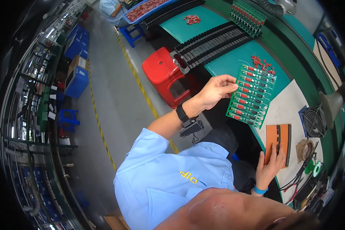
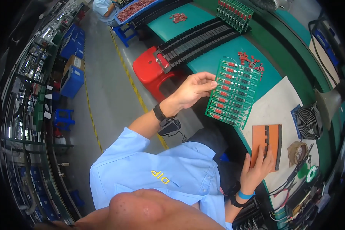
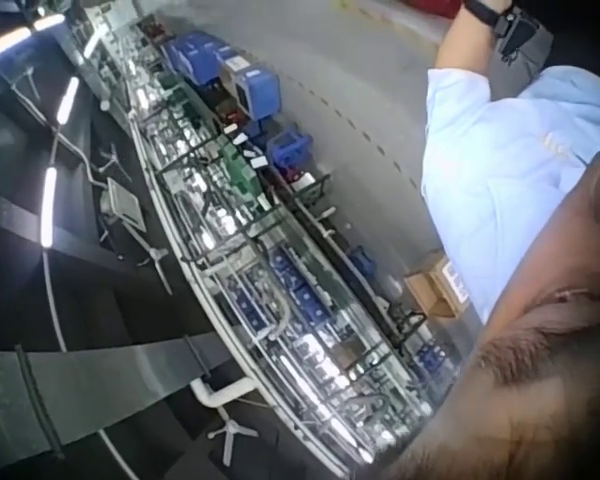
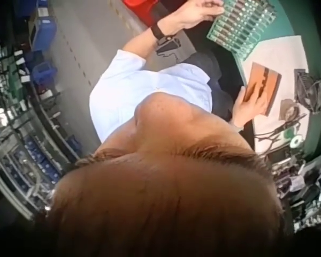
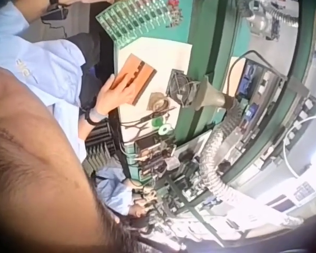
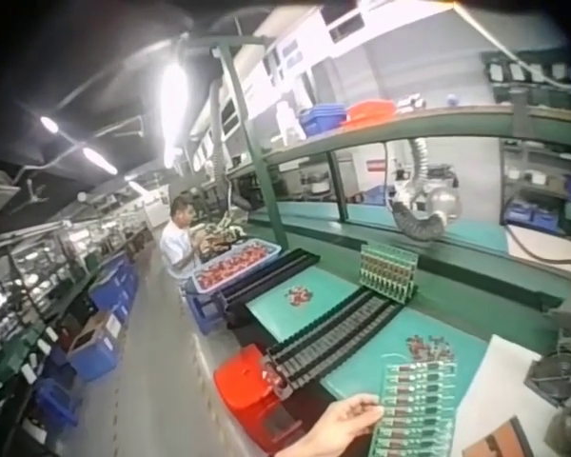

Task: The person solders components onto a circuit board using a soldering iron and wire, then briefly presses a metal plate against the board. After setting the plate aside, they continue soldering more points on the board before placing it onto a rack.

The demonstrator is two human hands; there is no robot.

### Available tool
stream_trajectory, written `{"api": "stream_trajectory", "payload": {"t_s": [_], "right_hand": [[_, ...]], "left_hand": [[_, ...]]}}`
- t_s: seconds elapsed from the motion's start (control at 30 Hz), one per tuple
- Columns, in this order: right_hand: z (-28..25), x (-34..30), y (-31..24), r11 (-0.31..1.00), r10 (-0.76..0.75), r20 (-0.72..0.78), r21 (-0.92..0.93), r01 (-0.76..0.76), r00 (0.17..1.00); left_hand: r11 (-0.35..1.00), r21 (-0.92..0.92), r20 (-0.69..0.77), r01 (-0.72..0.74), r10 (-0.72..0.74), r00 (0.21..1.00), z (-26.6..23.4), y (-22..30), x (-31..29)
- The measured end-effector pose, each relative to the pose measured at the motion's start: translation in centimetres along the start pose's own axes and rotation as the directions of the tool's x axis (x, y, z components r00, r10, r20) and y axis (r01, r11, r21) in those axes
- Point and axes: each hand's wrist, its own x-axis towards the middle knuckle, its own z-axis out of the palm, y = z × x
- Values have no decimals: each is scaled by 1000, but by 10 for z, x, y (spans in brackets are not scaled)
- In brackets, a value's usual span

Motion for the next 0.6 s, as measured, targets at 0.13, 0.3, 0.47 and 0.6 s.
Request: {"api": "stream_trajectory", "payload": {"t_s": [0.13, 0.3, 0.47, 0.6], "right_hand": [[2, 2, -8, 1000, 10, -2, -2, -10, 1000], [-2, 1, -10, 999, 18, 31, 34, -19, 999], [-26, -6, -8, 994, 7, 85, 112, -17, 996], [-57, -14, -5, 996, 26, 36, 82, -29, 999]], "left_hand": [[1000, 11, 35, 17, -18, 999, -3, -4, 0], [1000, -6, 14, 15, -15, 1000, -3, -8, -1], [999, -41, -4, -34, 34, 999, -2, -13, 1], [998, -37, -13, -48, 47, 999, 4, -19, 2]]}}
